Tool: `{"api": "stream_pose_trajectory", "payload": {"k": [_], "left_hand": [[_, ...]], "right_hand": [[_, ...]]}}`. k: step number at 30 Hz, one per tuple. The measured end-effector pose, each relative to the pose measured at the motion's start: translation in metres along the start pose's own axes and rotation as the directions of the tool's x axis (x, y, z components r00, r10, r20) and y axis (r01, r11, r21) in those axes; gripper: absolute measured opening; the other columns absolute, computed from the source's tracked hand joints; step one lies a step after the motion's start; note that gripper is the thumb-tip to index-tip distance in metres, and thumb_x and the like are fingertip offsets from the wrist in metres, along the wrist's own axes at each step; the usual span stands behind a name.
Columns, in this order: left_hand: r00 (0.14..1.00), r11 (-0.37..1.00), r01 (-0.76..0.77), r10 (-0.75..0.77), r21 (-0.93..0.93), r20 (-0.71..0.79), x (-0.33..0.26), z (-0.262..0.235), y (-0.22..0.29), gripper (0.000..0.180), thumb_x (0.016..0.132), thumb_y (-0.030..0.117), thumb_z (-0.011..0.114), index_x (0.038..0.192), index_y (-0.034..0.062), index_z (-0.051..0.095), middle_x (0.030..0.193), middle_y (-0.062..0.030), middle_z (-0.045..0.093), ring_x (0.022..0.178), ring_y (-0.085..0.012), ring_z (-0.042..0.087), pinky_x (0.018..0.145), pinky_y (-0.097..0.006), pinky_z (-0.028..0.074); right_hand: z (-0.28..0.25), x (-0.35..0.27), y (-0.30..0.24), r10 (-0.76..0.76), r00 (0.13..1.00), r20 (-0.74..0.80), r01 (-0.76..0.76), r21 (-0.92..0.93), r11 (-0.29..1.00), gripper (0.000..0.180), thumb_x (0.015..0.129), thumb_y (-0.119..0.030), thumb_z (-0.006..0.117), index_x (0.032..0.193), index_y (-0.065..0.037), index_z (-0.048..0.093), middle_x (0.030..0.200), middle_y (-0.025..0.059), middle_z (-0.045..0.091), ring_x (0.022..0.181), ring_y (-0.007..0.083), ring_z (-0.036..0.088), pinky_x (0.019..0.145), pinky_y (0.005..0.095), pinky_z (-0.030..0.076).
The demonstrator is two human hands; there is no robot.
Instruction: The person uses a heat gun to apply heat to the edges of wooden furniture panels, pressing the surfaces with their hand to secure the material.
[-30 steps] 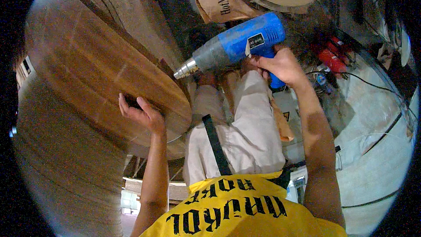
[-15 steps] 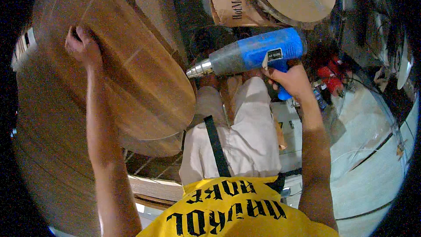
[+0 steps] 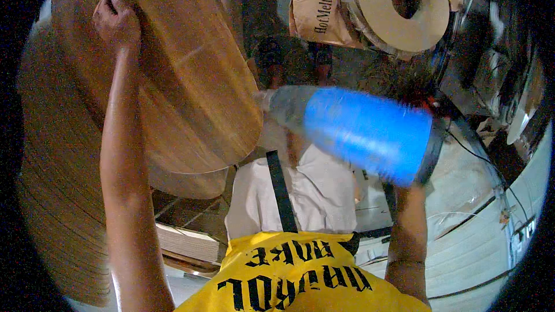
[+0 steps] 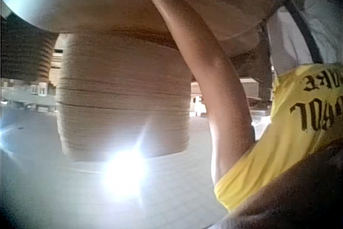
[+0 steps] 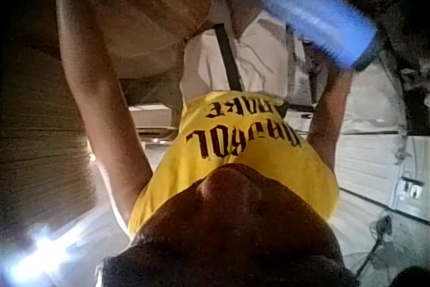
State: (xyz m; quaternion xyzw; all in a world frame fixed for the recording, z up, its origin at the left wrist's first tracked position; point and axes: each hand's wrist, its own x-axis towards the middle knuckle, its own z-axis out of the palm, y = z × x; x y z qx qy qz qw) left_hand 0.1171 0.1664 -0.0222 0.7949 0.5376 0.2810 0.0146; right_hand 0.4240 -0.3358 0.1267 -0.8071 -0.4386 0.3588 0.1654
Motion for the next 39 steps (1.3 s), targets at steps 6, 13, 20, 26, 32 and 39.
{"api": "stream_pose_trajectory", "payload": {"k": [6, 13, 20, 26, 32, 39], "left_hand": [[0.994, 0.998, 0.006, -0.013, -0.061, -0.106, -0.005, 0.009, -0.015, 0.042, 0.104, 0.039, 0.057, 0.125, 0.0067, 0.074, 0.134, -0.0177, 0.069, 0.128, -0.0359, 0.061, 0.110, -0.047, 0.047], [0.989, 0.988, 0.144, -0.140, -0.064, 0.055, -0.014, -0.005, 0.014, 0.043, 0.110, 0.037, 0.050, 0.136, 0.0052, 0.065, 0.145, -0.0162, 0.059, 0.136, -0.0354, 0.053, 0.117, -0.050, 0.039], [0.995, 0.995, 0.086, -0.088, -0.059, -0.042, -0.011, 0.000, 0.006, 0.040, 0.109, 0.035, 0.052, 0.130, 0.0035, 0.067, 0.139, -0.0156, 0.062, 0.132, -0.0369, 0.056, 0.114, -0.048, 0.043], [0.994, 0.991, 0.109, -0.111, -0.075, -0.021, -0.012, -0.003, 0.014, 0.039, 0.109, 0.034, 0.054, 0.130, 0.0040, 0.067, 0.139, -0.0153, 0.063, 0.131, -0.0368, 0.056, 0.112, -0.049, 0.043], [0.992, 0.991, 0.126, -0.127, -0.033, -0.013, -0.013, 0.002, 0.010, 0.040, 0.108, 0.034, 0.055, 0.134, 0.0056, 0.066, 0.141, -0.0146, 0.061, 0.134, -0.0364, 0.055, 0.114, -0.049, 0.042], [0.986, 0.991, 0.067, -0.084, 0.114, 0.147, -0.012, -0.010, 0.029, 0.054, 0.109, 0.045, 0.049, 0.154, 0.0143, 0.052, 0.163, -0.0101, 0.045, 0.154, -0.0322, 0.034, 0.128, -0.049, 0.022]], "right_hand": [[-0.038, 0.037, -0.090, -0.485, 0.868, 0.106, 0.491, -0.332, 0.805, 0.033, 0.071, -0.017, 0.079, 0.103, -0.011, 0.075, 0.091, 0.0099, 0.076, 0.074, 0.0241, 0.073, 0.063, 0.0375, 0.056], [-0.053, 0.020, -0.099, -0.312, 0.944, 0.111, 0.326, -0.468, 0.821, 0.031, 0.075, -0.012, 0.078, 0.104, -0.005, 0.074, 0.095, 0.0120, 0.076, 0.080, 0.0269, 0.074, 0.070, 0.0383, 0.058], [-0.001, 0.013, -0.062, 0.141, 0.985, -0.100, -0.155, -0.151, 0.976, 0.029, 0.082, -0.008, 0.077, 0.109, 0.000, 0.073, 0.099, 0.0184, 0.075, 0.091, 0.0353, 0.075, 0.081, 0.0405, 0.059], [0.044, 0.036, -0.069, 0.253, 0.966, -0.047, -0.257, -0.237, 0.937, 0.038, 0.080, -0.008, 0.079, 0.116, -0.003, 0.072, 0.104, 0.0199, 0.075, 0.095, 0.0413, 0.073, 0.082, 0.0451, 0.058], [0.079, 0.041, -0.080, 0.092, 0.995, 0.046, -0.081, -0.212, 0.974, 0.055, 0.074, -0.004, 0.078, 0.127, -0.006, 0.064, 0.107, 0.0213, 0.072, 0.098, 0.0443, 0.070, 0.083, 0.0493, 0.057], [0.097, 0.038, -0.091, 0.079, 0.981, 0.179, -0.028, -0.276, 0.961, 0.074, 0.072, -0.007, 0.079, 0.142, -0.002, 0.056, 0.121, 0.0174, 0.070, 0.102, 0.0392, 0.071, 0.086, 0.0467, 0.058]]}}
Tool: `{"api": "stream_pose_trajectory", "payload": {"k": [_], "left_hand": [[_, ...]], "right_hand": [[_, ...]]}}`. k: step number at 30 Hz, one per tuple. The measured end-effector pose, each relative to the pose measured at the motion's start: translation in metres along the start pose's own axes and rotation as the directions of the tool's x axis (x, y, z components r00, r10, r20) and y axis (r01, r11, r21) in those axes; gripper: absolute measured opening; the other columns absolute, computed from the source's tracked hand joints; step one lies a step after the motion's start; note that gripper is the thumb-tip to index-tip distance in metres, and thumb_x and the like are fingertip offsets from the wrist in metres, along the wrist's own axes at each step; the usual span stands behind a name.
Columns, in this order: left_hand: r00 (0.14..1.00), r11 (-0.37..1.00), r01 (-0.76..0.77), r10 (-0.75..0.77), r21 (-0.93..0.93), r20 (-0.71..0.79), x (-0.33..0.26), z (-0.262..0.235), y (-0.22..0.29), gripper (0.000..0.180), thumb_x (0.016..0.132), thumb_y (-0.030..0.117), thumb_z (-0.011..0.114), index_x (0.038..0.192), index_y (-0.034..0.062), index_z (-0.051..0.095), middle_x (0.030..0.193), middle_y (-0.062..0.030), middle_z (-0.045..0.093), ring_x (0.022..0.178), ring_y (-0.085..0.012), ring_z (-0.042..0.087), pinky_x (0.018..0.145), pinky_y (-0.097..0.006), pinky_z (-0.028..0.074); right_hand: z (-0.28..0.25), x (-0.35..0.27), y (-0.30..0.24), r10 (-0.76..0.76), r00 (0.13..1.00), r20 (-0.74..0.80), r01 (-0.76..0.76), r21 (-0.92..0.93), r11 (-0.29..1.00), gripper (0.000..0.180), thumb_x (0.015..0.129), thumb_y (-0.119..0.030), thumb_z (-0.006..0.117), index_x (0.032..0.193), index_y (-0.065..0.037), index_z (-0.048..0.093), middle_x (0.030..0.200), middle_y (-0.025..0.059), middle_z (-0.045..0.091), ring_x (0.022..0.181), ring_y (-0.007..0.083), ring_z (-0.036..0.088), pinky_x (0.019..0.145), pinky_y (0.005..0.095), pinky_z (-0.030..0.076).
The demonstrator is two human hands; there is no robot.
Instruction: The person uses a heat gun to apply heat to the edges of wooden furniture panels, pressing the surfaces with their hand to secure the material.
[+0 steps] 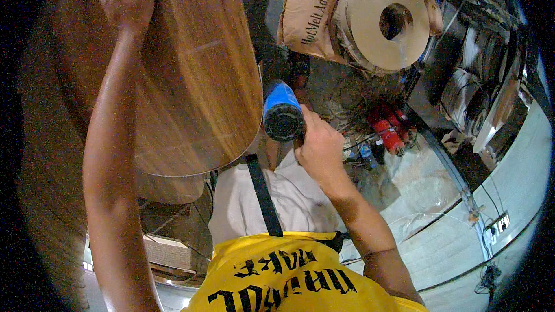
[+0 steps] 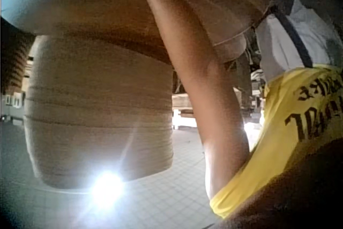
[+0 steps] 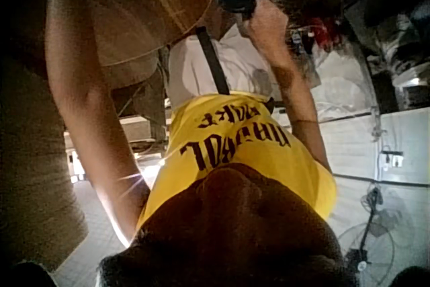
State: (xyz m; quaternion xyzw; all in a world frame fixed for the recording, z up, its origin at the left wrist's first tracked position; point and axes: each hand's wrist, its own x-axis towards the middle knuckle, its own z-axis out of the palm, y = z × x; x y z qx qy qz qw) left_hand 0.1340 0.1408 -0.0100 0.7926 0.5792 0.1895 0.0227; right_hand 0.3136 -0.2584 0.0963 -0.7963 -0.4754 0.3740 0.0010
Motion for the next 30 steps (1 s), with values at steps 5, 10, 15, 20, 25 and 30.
{"api": "stream_pose_trajectory", "payload": {"k": [5, 10, 15, 20, 25, 30], "left_hand": [[0.985, 0.993, -0.008, -0.013, 0.119, 0.174, 0.003, -0.015, 0.018, 0.062, 0.109, 0.054, 0.044, 0.163, 0.0226, 0.041, 0.174, -0.0048, 0.030, 0.162, -0.0277, 0.019, 0.132, -0.049, 0.010], [0.984, 0.985, -0.006, -0.025, 0.175, 0.178, -0.003, -0.015, 0.024, 0.065, 0.110, 0.058, 0.040, 0.166, 0.0261, 0.037, 0.176, -0.0027, 0.024, 0.163, -0.0255, 0.015, 0.132, -0.049, 0.007], [0.984, 0.981, -0.012, -0.023, 0.192, 0.179, -0.003, -0.014, 0.025, 0.066, 0.109, 0.059, 0.039, 0.167, 0.0281, 0.035, 0.177, -0.0014, 0.022, 0.164, -0.0243, 0.014, 0.133, -0.047, 0.007], [0.985, 0.979, -0.016, -0.019, 0.204, 0.169, -0.002, -0.014, 0.025, 0.065, 0.109, 0.060, 0.041, 0.166, 0.0291, 0.036, 0.177, -0.0014, 0.024, 0.164, -0.0241, 0.015, 0.132, -0.047, 0.007], [0.989, 0.981, -0.023, -0.006, 0.195, 0.149, -0.003, -0.013, 0.024, 0.064, 0.109, 0.058, 0.042, 0.166, 0.0290, 0.037, 0.176, -0.0023, 0.026, 0.163, -0.0248, 0.017, 0.132, -0.048, 0.008], [0.989, 0.980, -0.026, -0.004, 0.199, 0.146, -0.003, -0.013, 0.022, 0.064, 0.108, 0.058, 0.043, 0.166, 0.0291, 0.038, 0.176, -0.0027, 0.026, 0.163, -0.0250, 0.018, 0.132, -0.048, 0.008]], "right_hand": [[-0.009, 0.012, -0.002, -0.049, 0.995, -0.087, 0.050, 0.011, 0.999, 0.070, 0.073, -0.006, 0.077, 0.141, -0.001, 0.058, 0.121, 0.0165, 0.070, 0.099, 0.0382, 0.071, 0.084, 0.0455, 0.058], [-0.016, 0.021, -0.003, -0.093, 0.990, -0.109, 0.088, -0.047, 0.995, 0.069, 0.072, -0.006, 0.076, 0.138, -0.001, 0.059, 0.119, 0.0165, 0.071, 0.099, 0.0374, 0.072, 0.084, 0.0438, 0.058], [-0.025, 0.027, -0.007, -0.095, 0.992, -0.089, 0.090, -0.056, 0.994, 0.068, 0.071, -0.004, 0.074, 0.137, 0.000, 0.059, 0.119, 0.0178, 0.071, 0.100, 0.0372, 0.072, 0.085, 0.0439, 0.058], [-0.033, 0.037, -0.005, -0.135, 0.985, -0.106, 0.133, -0.023, 0.991, 0.069, 0.069, -0.002, 0.075, 0.137, 0.000, 0.060, 0.120, 0.0190, 0.072, 0.102, 0.0373, 0.072, 0.088, 0.0444, 0.058], [-0.034, 0.043, 0.003, -0.197, 0.970, -0.140, 0.196, -0.022, 0.980, 0.072, 0.067, 0.001, 0.075, 0.137, -0.002, 0.060, 0.122, 0.0188, 0.071, 0.102, 0.0378, 0.072, 0.088, 0.0445, 0.058], [-0.039, 0.051, 0.008, -0.285, 0.944, -0.165, 0.288, -0.006, 0.958, 0.072, 0.067, 0.000, 0.074, 0.137, -0.004, 0.061, 0.122, 0.0174, 0.072, 0.101, 0.0374, 0.072, 0.085, 0.0441, 0.059]]}}
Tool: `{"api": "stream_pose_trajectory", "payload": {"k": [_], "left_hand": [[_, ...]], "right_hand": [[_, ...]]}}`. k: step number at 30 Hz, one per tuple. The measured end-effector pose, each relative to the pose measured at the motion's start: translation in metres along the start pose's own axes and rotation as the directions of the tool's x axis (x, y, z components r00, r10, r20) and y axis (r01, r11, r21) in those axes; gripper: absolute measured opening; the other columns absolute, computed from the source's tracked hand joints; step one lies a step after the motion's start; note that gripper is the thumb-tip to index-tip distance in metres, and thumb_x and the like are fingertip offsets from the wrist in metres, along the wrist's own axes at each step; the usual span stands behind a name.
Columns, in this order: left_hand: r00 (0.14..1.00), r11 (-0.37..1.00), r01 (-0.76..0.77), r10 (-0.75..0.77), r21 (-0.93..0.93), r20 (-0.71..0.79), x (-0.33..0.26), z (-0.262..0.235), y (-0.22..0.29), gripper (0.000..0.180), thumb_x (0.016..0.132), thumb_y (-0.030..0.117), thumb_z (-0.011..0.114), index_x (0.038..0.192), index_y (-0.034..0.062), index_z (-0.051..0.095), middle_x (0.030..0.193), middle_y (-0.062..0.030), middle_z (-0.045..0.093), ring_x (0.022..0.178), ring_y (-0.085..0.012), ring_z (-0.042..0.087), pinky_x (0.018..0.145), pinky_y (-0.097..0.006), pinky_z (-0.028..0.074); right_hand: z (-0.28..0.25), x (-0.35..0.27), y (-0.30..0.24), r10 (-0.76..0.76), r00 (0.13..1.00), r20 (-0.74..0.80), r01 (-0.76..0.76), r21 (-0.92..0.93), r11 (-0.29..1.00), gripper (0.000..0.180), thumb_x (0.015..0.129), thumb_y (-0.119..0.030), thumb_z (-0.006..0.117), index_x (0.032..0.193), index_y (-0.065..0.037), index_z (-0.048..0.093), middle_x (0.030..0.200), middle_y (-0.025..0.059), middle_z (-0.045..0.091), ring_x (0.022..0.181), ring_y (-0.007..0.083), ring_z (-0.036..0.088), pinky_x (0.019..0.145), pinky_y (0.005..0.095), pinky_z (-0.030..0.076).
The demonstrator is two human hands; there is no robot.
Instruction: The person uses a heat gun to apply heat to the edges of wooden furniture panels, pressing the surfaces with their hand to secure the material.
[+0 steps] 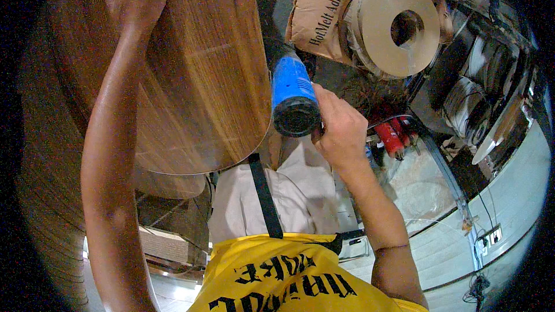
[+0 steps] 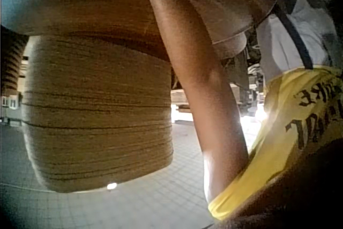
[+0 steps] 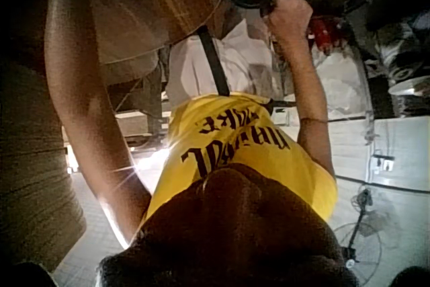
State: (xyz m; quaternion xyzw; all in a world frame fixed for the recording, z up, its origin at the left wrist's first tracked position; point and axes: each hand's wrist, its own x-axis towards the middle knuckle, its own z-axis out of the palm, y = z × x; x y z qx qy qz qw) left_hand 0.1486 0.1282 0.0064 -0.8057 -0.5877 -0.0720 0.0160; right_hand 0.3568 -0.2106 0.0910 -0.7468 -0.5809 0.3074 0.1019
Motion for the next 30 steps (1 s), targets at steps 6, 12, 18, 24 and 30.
{"api": "stream_pose_trajectory", "payload": {"k": [6, 12, 18, 24, 30], "left_hand": [[1.000, 1.000, 0.002, -0.002, -0.008, 0.003, 0.000, 0.001, 0.000, 0.064, 0.109, 0.058, 0.042, 0.166, 0.0289, 0.038, 0.176, -0.0027, 0.025, 0.163, -0.0251, 0.017, 0.132, -0.049, 0.008], [1.000, 1.000, -0.002, 0.002, 0.006, -0.001, 0.000, 0.002, 0.000, 0.064, 0.109, 0.059, 0.040, 0.166, 0.0284, 0.037, 0.176, -0.0025, 0.025, 0.163, -0.0251, 0.016, 0.132, -0.049, 0.007], [1.000, 1.000, -0.002, 0.002, 0.002, 0.012, 0.001, 0.000, -0.001, 0.064, 0.109, 0.059, 0.040, 0.166, 0.0284, 0.037, 0.176, -0.0025, 0.024, 0.163, -0.0253, 0.016, 0.132, -0.049, 0.007], [1.000, 1.000, -0.014, 0.014, 0.001, 0.008, 0.001, 0.001, -0.001, 0.065, 0.109, 0.059, 0.040, 0.166, 0.0280, 0.037, 0.176, -0.0029, 0.024, 0.163, -0.0257, 0.016, 0.132, -0.049, 0.007], [1.000, 1.000, -0.014, 0.014, -0.011, 0.010, 0.000, 0.000, -0.001, 0.065, 0.109, 0.059, 0.040, 0.166, 0.0274, 0.037, 0.176, -0.0033, 0.024, 0.163, -0.0263, 0.016, 0.132, -0.050, 0.007]], "right_hand": [[-0.003, 0.008, 0.008, -0.075, 0.997, -0.027, 0.076, 0.019, 0.997, 0.067, 0.070, -0.002, 0.074, 0.136, -0.005, 0.062, 0.121, 0.0169, 0.073, 0.100, 0.0362, 0.073, 0.085, 0.0428, 0.059], [-0.007, 0.012, 0.010, -0.088, 0.996, -0.002, 0.088, -0.002, 0.996, 0.065, 0.071, -0.003, 0.075, 0.135, -0.004, 0.063, 0.121, 0.0164, 0.073, 0.100, 0.0352, 0.073, 0.085, 0.0427, 0.059], [-0.012, 0.018, 0.011, -0.121, 0.992, 0.025, 0.122, -0.042, 0.992, 0.063, 0.073, -0.005, 0.074, 0.136, -0.004, 0.063, 0.122, 0.0169, 0.073, 0.101, 0.0348, 0.073, 0.085, 0.0427, 0.059], [-0.014, 0.023, 0.021, -0.156, 0.987, 0.032, 0.157, -0.040, 0.987, 0.059, 0.076, -0.008, 0.071, 0.135, -0.005, 0.063, 0.123, 0.0155, 0.073, 0.101, 0.0349, 0.073, 0.085, 0.0431, 0.059], [-0.024, 0.033, 0.015, -0.163, 0.985, 0.052, 0.165, -0.040, 0.985, 0.056, 0.078, -0.009, 0.069, 0.134, -0.006, 0.064, 0.121, 0.0146, 0.073, 0.098, 0.0338, 0.073, 0.084, 0.0435, 0.059]]}}
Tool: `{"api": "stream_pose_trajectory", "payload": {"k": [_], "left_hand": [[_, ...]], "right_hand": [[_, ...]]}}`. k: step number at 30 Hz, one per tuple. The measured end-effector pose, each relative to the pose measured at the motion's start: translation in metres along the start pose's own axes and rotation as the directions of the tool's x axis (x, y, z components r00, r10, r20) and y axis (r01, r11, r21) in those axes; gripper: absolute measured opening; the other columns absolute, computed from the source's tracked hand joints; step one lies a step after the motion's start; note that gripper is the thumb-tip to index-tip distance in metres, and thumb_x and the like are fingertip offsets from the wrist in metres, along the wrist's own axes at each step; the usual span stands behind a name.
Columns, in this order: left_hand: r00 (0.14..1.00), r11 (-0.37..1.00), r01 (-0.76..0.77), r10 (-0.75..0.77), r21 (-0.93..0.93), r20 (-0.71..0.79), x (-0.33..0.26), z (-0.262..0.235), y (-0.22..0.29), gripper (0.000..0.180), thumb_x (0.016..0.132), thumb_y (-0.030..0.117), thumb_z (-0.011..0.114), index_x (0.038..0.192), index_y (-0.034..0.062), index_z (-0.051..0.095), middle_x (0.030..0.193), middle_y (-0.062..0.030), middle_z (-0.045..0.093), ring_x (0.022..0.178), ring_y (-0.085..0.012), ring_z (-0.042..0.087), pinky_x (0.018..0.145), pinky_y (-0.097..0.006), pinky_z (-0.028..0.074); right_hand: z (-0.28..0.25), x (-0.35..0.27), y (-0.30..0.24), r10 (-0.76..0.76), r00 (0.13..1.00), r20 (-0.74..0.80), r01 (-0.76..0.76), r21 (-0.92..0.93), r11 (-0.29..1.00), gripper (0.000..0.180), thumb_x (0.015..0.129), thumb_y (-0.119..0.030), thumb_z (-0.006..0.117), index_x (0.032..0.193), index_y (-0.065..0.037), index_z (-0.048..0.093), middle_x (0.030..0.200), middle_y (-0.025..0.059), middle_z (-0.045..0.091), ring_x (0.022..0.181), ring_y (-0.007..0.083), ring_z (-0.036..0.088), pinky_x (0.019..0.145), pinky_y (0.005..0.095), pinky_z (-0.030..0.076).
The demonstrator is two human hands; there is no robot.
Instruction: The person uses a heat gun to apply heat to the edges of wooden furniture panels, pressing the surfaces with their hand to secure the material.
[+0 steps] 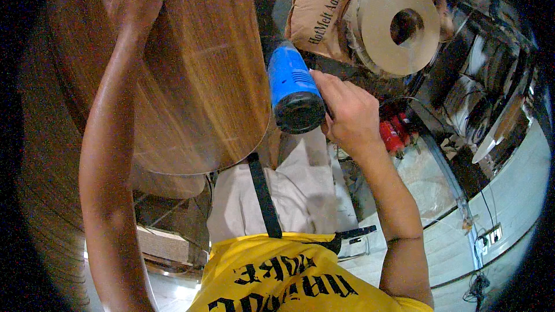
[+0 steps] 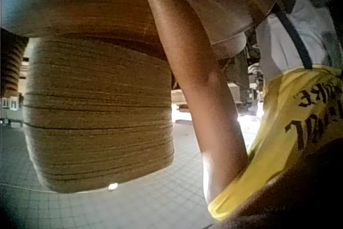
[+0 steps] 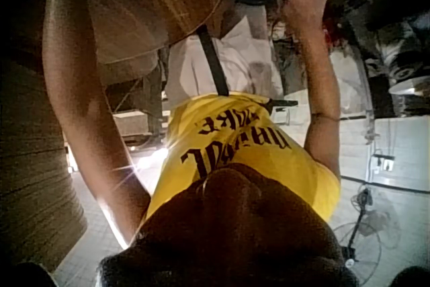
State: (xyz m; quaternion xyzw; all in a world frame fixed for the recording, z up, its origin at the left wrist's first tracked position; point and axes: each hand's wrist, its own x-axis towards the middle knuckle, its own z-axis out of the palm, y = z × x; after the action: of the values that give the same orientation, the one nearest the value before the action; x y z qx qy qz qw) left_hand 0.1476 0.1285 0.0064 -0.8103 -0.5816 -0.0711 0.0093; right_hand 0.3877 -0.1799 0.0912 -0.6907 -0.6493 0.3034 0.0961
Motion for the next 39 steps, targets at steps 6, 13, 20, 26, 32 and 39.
{"api": "stream_pose_trajectory", "payload": {"k": [6, 13, 20, 26, 32, 39], "left_hand": [[1.000, 1.000, 0.009, -0.009, 0.004, 0.014, 0.000, -0.001, 0.002, 0.065, 0.109, 0.059, 0.040, 0.166, 0.0275, 0.036, 0.176, -0.0029, 0.024, 0.163, -0.0258, 0.016, 0.132, -0.050, 0.007], [1.000, 1.000, 0.019, -0.019, 0.021, 0.017, 0.001, 0.001, 0.003, 0.065, 0.109, 0.058, 0.041, 0.166, 0.0276, 0.036, 0.176, -0.0026, 0.024, 0.164, -0.0250, 0.015, 0.132, -0.049, 0.007], [0.999, 1.000, 0.025, -0.025, 0.001, 0.024, -0.002, -0.002, 0.003, 0.063, 0.109, 0.056, 0.042, 0.165, 0.0266, 0.038, 0.176, -0.0030, 0.025, 0.163, -0.0253, 0.017, 0.133, -0.049, 0.007], [1.000, 1.000, 0.019, -0.019, -0.001, 0.015, 0.000, -0.005, 0.002, 0.063, 0.109, 0.055, 0.043, 0.165, 0.0267, 0.038, 0.176, -0.0033, 0.026, 0.163, -0.0257, 0.017, 0.133, -0.049, 0.008], [0.998, 0.999, -0.047, 0.046, -0.014, -0.040, 0.007, 0.003, -0.004, 0.061, 0.108, 0.057, 0.046, 0.161, 0.0269, 0.045, 0.172, -0.0053, 0.033, 0.159, -0.0283, 0.026, 0.130, -0.051, 0.015], [0.980, 0.984, -0.160, 0.149, -0.076, -0.130, 0.011, 0.021, -0.037, 0.060, 0.107, 0.060, 0.043, 0.161, 0.0345, 0.046, 0.173, -0.0026, 0.035, 0.160, -0.0308, 0.028, 0.129, -0.057, 0.015]], "right_hand": [[-0.004, 0.004, -0.001, -0.021, 1.000, -0.007, 0.021, -0.034, 0.999, 0.054, 0.080, -0.011, 0.070, 0.134, -0.007, 0.063, 0.117, 0.0133, 0.073, 0.097, 0.0331, 0.073, 0.083, 0.0432, 0.059], [-0.015, 0.013, -0.005, 0.002, 0.999, 0.048, 0.000, -0.037, 0.999, 0.058, 0.075, -0.005, 0.074, 0.132, -0.006, 0.063, 0.114, 0.0127, 0.073, 0.098, 0.0332, 0.073, 0.083, 0.0431, 0.059], [-0.013, 0.014, -0.003, 0.007, 0.998, 0.060, -0.007, -0.012, 1.000, 0.064, 0.070, -0.003, 0.077, 0.132, -0.005, 0.063, 0.113, 0.0137, 0.072, 0.099, 0.0338, 0.072, 0.082, 0.0438, 0.059], [-0.025, 0.025, -0.010, 0.021, 0.993, 0.116, -0.014, -0.060, 0.998, 0.060, 0.073, -0.005, 0.077, 0.131, -0.007, 0.063, 0.109, 0.0124, 0.072, 0.098, 0.0341, 0.072, 0.080, 0.0459, 0.059], [-0.016, 0.012, -0.010, 0.113, 0.990, 0.090, -0.113, 0.001, 0.994, 0.058, 0.076, -0.007, 0.075, 0.133, -0.008, 0.063, 0.110, 0.0126, 0.072, 0.099, 0.0347, 0.071, 0.081, 0.0472, 0.058], [0.046, -0.058, -0.021, 0.195, 0.979, 0.051, -0.201, 0.159, 0.967, 0.064, 0.073, -0.009, 0.074, 0.136, -0.005, 0.062, 0.118, 0.0160, 0.072, 0.098, 0.0352, 0.072, 0.085, 0.0440, 0.059]]}}
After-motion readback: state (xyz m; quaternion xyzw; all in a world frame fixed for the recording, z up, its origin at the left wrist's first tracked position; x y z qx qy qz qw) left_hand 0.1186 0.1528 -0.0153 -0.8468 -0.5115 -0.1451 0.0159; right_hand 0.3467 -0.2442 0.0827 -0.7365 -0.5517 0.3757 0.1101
